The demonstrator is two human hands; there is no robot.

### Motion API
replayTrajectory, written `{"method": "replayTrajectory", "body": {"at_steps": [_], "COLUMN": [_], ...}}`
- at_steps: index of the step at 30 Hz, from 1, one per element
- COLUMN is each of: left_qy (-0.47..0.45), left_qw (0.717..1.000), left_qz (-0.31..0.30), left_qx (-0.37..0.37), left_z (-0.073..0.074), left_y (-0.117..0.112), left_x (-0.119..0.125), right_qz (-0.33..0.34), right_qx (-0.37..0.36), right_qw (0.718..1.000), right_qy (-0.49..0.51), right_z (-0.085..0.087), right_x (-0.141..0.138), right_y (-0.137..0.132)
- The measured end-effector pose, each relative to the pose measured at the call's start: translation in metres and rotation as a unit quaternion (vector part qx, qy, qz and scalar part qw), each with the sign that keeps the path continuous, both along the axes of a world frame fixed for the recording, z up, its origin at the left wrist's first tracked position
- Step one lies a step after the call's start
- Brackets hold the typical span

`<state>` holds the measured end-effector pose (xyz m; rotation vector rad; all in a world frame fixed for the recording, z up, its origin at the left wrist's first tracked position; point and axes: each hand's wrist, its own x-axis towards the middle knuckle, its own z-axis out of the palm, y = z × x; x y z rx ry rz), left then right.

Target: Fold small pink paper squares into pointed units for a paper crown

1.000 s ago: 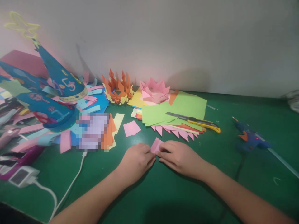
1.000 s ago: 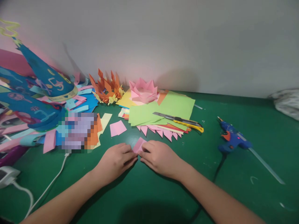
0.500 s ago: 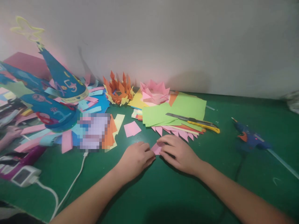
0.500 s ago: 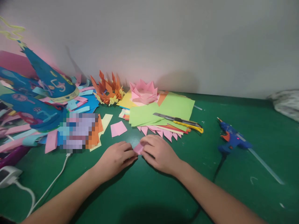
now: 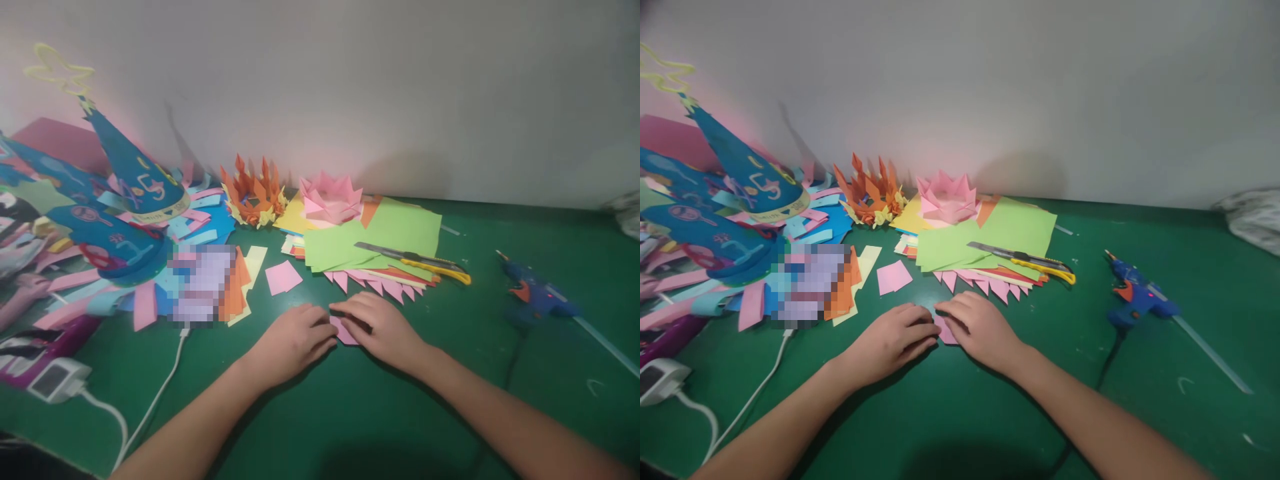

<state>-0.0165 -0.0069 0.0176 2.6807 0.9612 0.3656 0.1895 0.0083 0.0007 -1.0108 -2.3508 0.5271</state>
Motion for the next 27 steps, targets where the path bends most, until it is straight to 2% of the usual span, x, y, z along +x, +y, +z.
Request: {"method": "replayTrajectory", "body": {"at_steps": [9,15,19,27], "left_qy": [-0.022,-0.038,-0.035,-0.016], "left_qw": [1.000,0.999,0.999,1.000], "left_qz": [0.002,-0.011,-0.024,-0.004], "left_qx": [-0.011,0.001,-0.014,-0.015], "left_z": [-0.0036,-0.0044,-0.0013,-0.0038], "left_y": [-0.0002,-0.0013,-0.0008,0.0013], "left_x": [0.0003,0.0008,0.0008,-0.0035], "right_qz": [0.032,-0.021,-0.042,-0.024], "right_qx": [-0.060,-0.113,-0.098,-0.054], "right_qw": [0.998,0.992,0.993,0.998], "right_qy": [0.014,0.044,0.040,0.027], "right_z": [0.0067,0.0029,0.0013,0.0012], "right_x": [-0.0010,-0.0026,-0.0022,-0.0031], "right_y": [-0.0009,-0.0023,-0.0028,0.0000]}}
